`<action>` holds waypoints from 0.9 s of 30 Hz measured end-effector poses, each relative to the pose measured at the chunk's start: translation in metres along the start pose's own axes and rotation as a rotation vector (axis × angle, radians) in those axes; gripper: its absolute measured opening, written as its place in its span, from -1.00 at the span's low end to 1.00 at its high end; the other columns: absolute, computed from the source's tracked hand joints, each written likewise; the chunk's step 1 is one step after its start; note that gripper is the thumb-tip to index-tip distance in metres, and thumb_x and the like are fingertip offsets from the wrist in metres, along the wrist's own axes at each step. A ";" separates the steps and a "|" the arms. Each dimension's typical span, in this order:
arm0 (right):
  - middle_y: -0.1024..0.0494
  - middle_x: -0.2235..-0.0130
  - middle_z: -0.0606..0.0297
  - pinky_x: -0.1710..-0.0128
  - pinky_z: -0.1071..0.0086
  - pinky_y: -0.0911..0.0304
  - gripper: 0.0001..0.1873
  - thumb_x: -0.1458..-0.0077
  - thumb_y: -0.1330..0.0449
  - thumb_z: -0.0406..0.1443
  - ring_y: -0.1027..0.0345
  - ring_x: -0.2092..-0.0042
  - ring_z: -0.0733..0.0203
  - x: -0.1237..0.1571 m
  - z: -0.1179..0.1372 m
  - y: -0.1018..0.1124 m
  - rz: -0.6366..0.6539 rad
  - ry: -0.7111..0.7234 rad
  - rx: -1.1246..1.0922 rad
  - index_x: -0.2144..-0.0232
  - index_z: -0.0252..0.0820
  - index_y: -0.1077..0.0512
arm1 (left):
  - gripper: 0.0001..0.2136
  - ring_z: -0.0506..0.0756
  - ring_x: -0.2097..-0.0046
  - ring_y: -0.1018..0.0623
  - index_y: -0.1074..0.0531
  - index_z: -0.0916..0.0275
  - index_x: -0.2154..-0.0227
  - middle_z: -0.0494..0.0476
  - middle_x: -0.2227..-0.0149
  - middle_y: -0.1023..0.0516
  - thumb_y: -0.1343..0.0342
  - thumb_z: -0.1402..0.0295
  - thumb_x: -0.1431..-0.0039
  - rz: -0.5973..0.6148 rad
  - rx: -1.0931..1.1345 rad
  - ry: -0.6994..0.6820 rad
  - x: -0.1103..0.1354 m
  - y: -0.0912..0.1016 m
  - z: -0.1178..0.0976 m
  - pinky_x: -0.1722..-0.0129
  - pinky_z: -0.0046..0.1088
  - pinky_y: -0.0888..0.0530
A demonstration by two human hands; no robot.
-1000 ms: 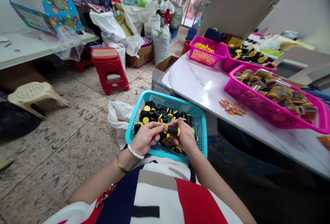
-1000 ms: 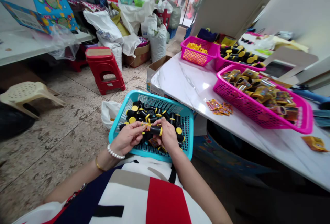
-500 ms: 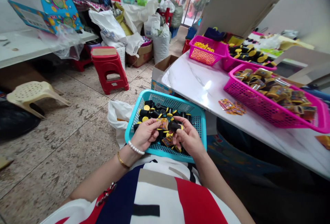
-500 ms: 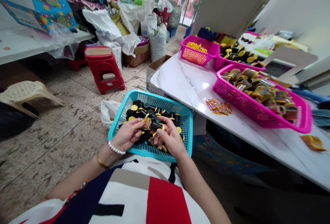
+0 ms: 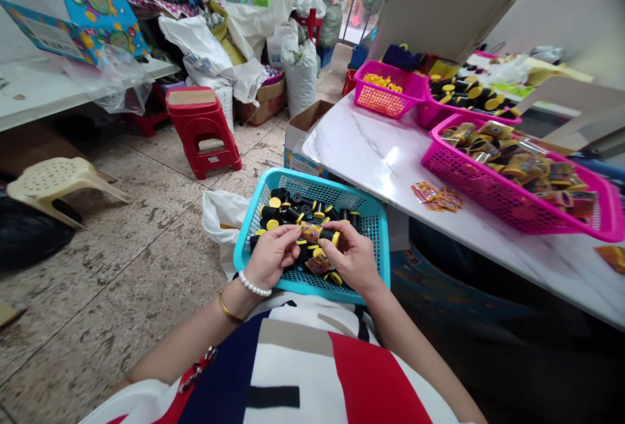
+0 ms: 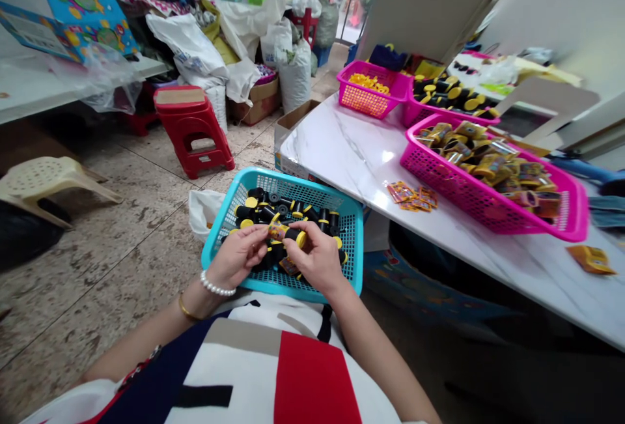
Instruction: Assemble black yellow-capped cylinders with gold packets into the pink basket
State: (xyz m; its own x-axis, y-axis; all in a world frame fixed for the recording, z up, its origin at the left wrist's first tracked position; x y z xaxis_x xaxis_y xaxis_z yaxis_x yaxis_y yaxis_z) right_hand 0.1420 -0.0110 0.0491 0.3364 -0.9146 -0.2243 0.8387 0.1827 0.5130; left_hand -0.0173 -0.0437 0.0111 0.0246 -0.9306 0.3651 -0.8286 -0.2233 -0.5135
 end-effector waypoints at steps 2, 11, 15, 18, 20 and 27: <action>-0.36 0.50 0.43 0.55 0.48 -0.09 -0.73 -0.04 -0.24 -0.20 -0.13 0.54 0.37 0.004 -0.005 -0.003 -0.012 -0.020 -0.129 0.19 -0.13 -0.40 | -0.67 -0.13 0.53 -0.37 -0.47 0.34 0.23 0.04 0.45 -0.44 -0.29 0.26 0.03 -0.044 -0.039 -0.090 0.003 0.002 -0.007 0.70 -0.70 -0.14; -0.39 0.17 0.24 0.39 0.41 -0.30 -0.58 -0.09 -0.23 -0.27 -0.31 0.34 0.31 0.007 -0.004 -0.007 0.180 0.127 -0.122 -0.04 0.01 -0.41 | -0.65 -0.09 0.51 -0.37 -0.46 0.34 0.19 -0.01 0.49 -0.44 -0.29 0.25 0.01 0.199 -0.360 -0.075 0.004 -0.003 -0.008 0.50 -0.58 -0.31; -0.41 0.23 0.27 0.35 0.39 -0.36 -0.58 -0.08 -0.24 -0.31 -0.36 0.32 0.28 0.010 -0.001 0.000 0.098 0.152 -0.107 -0.03 -0.02 -0.41 | -0.67 -0.06 0.44 -0.43 -0.46 0.33 0.23 0.02 0.42 -0.47 -0.32 0.27 0.05 0.243 -0.367 -0.104 0.001 -0.017 -0.007 0.40 -0.53 -0.38; -0.46 0.22 0.24 0.31 0.36 -0.39 -0.67 -0.07 -0.24 -0.32 -0.40 0.31 0.25 0.013 -0.001 0.008 0.002 0.149 -0.088 0.06 -0.08 -0.43 | -0.61 -0.06 0.46 -0.43 -0.42 0.30 0.13 0.03 0.40 -0.48 -0.27 0.21 0.00 0.297 -0.367 -0.060 0.001 -0.022 -0.007 0.43 -0.52 -0.38; -0.51 0.20 0.22 0.23 0.31 -0.39 -0.73 -0.04 -0.26 -0.32 -0.42 0.27 0.22 0.015 -0.001 0.012 -0.025 0.191 -0.023 0.14 -0.10 -0.46 | -0.59 -0.06 0.49 -0.42 -0.41 0.31 0.10 0.04 0.41 -0.49 -0.24 0.18 -0.03 0.305 -0.378 -0.027 0.001 -0.020 -0.008 0.46 -0.52 -0.36; -0.61 0.38 0.21 0.35 0.30 -0.43 -0.73 0.06 -0.34 -0.17 -0.48 0.38 0.17 0.011 -0.024 -0.005 0.058 -0.221 -0.438 0.31 -0.22 -0.52 | -0.76 0.04 0.29 -0.48 -0.52 0.26 0.19 0.16 0.24 -0.55 -0.18 0.27 -0.10 0.220 -0.607 -0.354 0.008 -0.023 -0.014 0.28 -0.48 -0.39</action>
State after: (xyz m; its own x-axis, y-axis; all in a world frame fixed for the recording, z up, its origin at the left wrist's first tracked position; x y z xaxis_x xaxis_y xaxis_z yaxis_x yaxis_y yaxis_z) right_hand 0.1518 -0.0135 0.0240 0.3288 -0.9444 -0.0007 0.9385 0.3267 0.1118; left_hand -0.0059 -0.0418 0.0359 -0.0835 -0.9963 -0.0217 -0.9965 0.0832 0.0116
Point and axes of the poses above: each hand's wrist, its own x-axis away from the middle knuckle, its own y-axis out of the back of the hand, z = x × y, the point moved 4 cm from there along -x, towards the middle knuckle
